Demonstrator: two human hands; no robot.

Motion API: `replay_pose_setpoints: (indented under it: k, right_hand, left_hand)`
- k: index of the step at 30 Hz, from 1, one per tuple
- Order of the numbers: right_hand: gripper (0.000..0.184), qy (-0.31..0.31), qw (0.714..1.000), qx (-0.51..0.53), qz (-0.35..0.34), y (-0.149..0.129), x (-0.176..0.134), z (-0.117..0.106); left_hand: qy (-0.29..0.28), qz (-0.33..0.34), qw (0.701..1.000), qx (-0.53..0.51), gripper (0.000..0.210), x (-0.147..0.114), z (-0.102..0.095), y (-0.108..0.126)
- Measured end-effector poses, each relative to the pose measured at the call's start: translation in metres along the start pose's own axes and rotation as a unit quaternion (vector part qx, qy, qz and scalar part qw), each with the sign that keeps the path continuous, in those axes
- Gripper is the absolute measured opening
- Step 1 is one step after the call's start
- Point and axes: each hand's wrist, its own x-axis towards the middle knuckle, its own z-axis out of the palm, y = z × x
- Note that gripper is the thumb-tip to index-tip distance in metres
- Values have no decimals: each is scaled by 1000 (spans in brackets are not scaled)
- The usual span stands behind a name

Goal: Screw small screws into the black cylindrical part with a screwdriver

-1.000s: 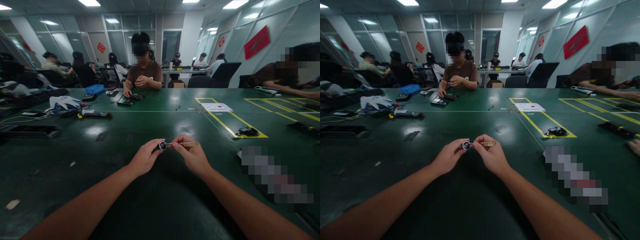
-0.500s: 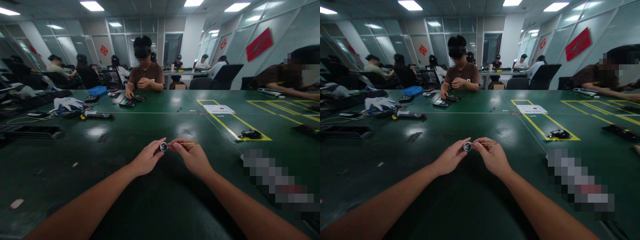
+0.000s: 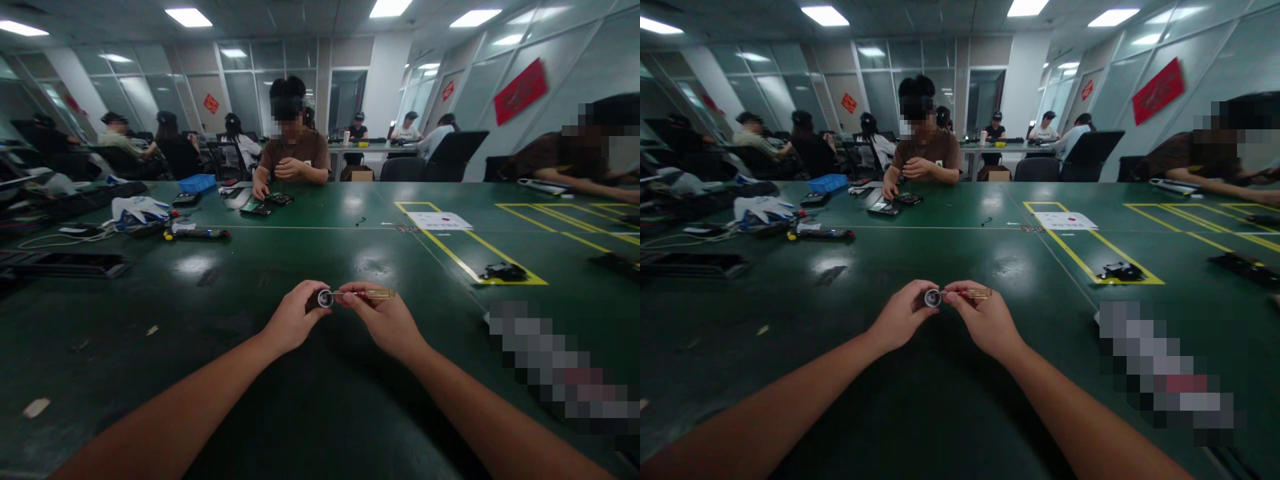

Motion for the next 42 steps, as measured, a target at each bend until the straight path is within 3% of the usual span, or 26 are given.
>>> replay_pose_setpoints:
  k: [9,15,23,34,42]
  right_hand:
    - [21,-12,998,66,15,11,1,2]
    - [21,-19,999,50,2,11,1,1]
    - [20,18,998,53,-16,8,1,0]
    - [17,25,987,-136,-83,-1,-6,1]
    - [15,12,971,-195,-136,-5,-9,0]
  left_hand:
    - [-10,26,999,23,39,0,-3,3]
    - [-6,19,999,27,39,0,-3,3]
    - [-8,18,1000,18,35,0,-3,4]
    - [7,6,1000,-25,36,-1,0,1]
    - [16,-3,998,-56,34,-1,1,0]
